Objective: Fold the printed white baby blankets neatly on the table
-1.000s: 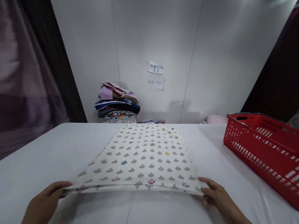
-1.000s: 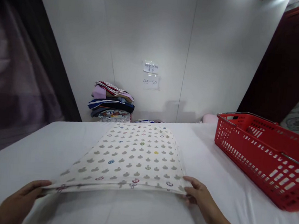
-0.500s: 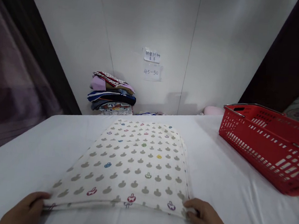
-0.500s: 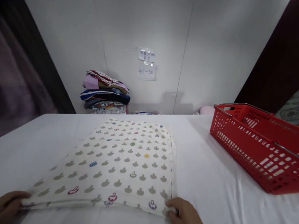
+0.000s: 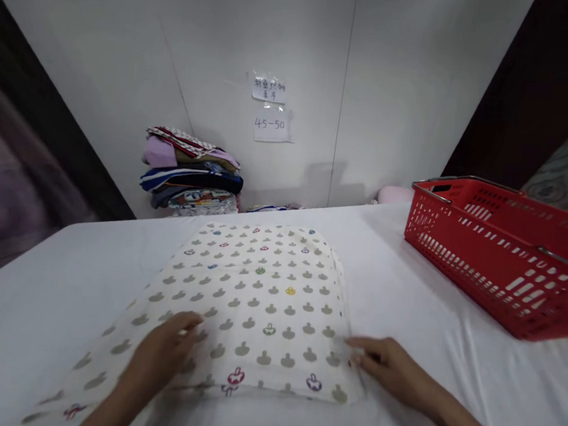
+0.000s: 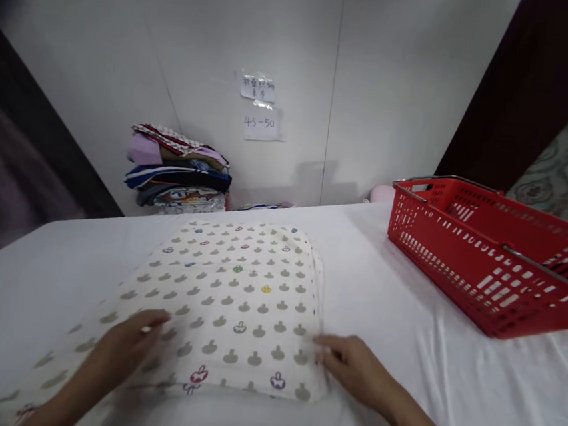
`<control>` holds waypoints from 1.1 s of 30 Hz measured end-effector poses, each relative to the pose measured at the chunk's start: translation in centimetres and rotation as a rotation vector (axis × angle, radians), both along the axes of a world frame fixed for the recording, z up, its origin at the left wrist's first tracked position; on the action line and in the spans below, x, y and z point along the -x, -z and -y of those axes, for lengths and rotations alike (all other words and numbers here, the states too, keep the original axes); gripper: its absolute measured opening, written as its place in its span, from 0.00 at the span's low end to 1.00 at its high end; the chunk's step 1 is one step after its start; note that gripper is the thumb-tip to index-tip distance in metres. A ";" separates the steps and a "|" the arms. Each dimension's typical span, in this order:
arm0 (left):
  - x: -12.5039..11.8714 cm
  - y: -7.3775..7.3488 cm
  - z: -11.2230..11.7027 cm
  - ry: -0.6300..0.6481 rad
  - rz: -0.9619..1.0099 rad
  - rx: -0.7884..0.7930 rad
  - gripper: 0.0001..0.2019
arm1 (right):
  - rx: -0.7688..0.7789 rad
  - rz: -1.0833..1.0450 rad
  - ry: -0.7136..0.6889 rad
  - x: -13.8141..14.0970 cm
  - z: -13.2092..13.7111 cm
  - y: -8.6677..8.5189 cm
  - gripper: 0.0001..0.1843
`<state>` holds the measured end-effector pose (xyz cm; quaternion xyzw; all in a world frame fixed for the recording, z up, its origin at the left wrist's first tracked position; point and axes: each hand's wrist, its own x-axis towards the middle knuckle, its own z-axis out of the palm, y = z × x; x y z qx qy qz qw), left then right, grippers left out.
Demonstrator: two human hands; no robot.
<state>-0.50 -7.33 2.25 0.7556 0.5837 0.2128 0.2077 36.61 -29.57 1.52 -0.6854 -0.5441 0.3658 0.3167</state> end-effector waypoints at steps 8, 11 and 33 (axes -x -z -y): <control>-21.8 -1.1 0.4 0.462 0.189 0.177 0.10 | -0.138 0.248 0.308 -4.1 -11.4 2.4 0.15; -27.2 -0.2 -1.1 0.428 0.139 0.176 0.09 | -0.097 0.296 0.351 -4.0 -13.5 2.9 0.16; -32.2 2.8 -5.4 0.254 0.144 0.413 0.09 | -0.280 0.547 0.001 -0.6 -12.9 3.1 0.12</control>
